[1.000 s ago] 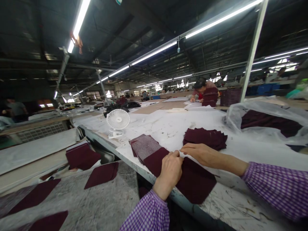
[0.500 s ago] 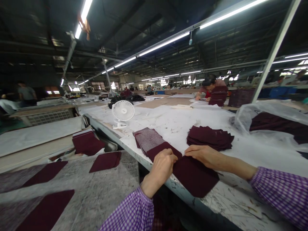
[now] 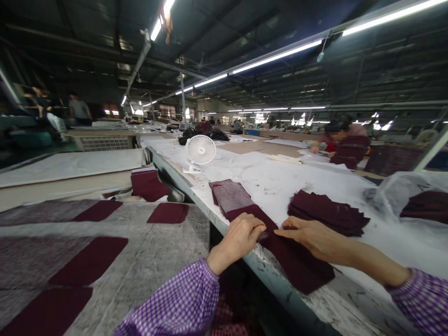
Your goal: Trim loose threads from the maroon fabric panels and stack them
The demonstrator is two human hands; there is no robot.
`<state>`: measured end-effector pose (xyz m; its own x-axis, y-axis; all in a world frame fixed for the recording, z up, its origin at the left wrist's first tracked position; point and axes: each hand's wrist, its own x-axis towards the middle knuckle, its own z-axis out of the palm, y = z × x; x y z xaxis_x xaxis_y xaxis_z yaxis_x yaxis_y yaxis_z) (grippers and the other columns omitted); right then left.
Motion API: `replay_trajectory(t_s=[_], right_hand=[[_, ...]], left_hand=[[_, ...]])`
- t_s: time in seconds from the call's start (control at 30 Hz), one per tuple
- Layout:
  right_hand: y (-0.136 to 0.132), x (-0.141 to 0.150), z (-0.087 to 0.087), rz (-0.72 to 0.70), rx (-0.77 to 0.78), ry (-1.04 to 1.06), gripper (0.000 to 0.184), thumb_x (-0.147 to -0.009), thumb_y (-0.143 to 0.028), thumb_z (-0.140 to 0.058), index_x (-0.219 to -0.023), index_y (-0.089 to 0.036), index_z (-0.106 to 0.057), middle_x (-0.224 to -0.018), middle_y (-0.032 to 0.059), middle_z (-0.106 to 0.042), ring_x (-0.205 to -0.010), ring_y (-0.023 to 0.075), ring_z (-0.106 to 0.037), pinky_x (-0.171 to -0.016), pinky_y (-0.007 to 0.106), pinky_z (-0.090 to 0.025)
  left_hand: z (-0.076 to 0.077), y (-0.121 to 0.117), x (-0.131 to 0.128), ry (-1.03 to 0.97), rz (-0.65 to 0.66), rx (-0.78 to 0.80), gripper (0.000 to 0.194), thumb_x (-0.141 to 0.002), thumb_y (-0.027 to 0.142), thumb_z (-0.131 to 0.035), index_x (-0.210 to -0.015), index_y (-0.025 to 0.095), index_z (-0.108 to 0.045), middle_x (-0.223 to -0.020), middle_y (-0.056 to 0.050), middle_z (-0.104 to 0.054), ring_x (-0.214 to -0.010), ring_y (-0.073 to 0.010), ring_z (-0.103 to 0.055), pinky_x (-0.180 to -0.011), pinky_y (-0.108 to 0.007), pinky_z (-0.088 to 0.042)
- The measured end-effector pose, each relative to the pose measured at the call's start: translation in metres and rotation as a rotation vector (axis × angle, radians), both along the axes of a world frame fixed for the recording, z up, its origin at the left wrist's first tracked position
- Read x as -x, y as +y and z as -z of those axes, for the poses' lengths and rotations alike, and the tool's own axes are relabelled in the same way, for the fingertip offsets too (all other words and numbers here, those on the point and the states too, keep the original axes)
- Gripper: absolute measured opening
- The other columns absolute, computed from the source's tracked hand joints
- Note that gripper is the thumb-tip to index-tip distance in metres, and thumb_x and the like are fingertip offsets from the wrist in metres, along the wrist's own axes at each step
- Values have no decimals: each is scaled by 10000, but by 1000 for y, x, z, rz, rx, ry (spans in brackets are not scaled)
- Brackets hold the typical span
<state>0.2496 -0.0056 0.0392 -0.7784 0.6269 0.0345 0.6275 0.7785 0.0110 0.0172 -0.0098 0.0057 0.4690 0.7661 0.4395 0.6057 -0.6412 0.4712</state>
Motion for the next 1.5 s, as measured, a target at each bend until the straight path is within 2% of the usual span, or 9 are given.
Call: replay_trajectory(t_s=[0.13, 0.37, 0.57, 0.7, 0.77, 0.97, 1.13, 1.3, 1.5], right_hand=[[0, 1, -3, 15, 29, -23, 577, -824, -11, -356, -1300, -278, -542, -1082, 114, -596, -919, 218, -593, -826, 345, -467], [1, 6, -12, -7, 28, -136, 584, -857, -25, -339, -1359, -295, -466, -1029, 97, -591, -875, 185, -596, -800, 305, -467], [-1, 18, -19, -26, -30, -295, 722, -771, 18, -396, -1401, -333, -386, -944, 82, -575, -726, 171, -603, -630, 277, -443], [1, 22, -19, -55, -43, -292, 687, -789, -8, -410, -1392, -337, -398, -867, 61, -566, -630, 144, -570, -559, 259, -382], [3, 22, -18, -75, -52, -289, 710, -773, 6, -409, -1389, -346, -397, -852, 51, -563, -600, 133, -546, -542, 254, -351], [3, 23, -17, -85, -84, -303, 762, -744, 47, -394, -1398, -345, -382, -848, 48, -565, -590, 116, -540, -536, 251, -312], [2, 24, -18, -86, -98, -313, 785, -705, 59, -393, -1389, -327, -405, -835, 43, -562, -583, 111, -541, -540, 250, -313], [2, 25, -14, -134, -176, -348, 843, -677, 83, -375, -1407, -337, -365, -825, 37, -558, -548, 101, -514, -521, 247, -298], [-5, 30, 2, -138, -369, -310, 820, -739, 54, -351, -1412, -412, -313, -721, -2, -538, -426, 88, -431, -460, 267, -221]], left_hand=[[4, -3, 0, 0, -79, 23, 100, -832, 241, -598, -831, 187, -682, -809, -15, -649, -829, -173, -544, -758, -277, -412], [14, -9, 3, 98, -80, -124, 138, -884, 231, -531, -823, 212, -653, -842, 1, -613, -853, -162, -496, -773, -296, -348], [16, -11, 6, 161, -90, -180, 203, -923, 273, -461, -825, 212, -628, -832, -10, -570, -847, -166, -461, -755, -314, -310], [19, -11, 7, 195, -53, -237, 200, -926, 247, -447, -828, 200, -614, -830, -19, -557, -842, -173, -454, -763, -325, -313], [19, -8, 9, 126, -36, -192, 184, -916, 251, -473, -836, 200, -631, -840, -22, -577, -847, -176, -467, -774, -323, -329], [13, -2, 21, -341, 34, 123, 178, -894, 219, -489, -832, 169, -649, -806, -14, -643, -794, -148, -542, -749, -270, -406], [10, -9, 18, -193, -50, 61, 28, -773, 173, -613, -787, 180, -636, -778, -2, -606, -803, -169, -518, -751, -293, -395], [14, -9, 18, -46, -84, -22, 175, -802, 83, -488, -738, 185, -614, -820, -15, -598, -843, -177, -503, -776, -303, -384], [13, -3, 30, -100, -20, 7, 169, -794, 66, -493, -725, 174, -604, -793, -17, -593, -823, -167, -522, -745, -277, -404]])
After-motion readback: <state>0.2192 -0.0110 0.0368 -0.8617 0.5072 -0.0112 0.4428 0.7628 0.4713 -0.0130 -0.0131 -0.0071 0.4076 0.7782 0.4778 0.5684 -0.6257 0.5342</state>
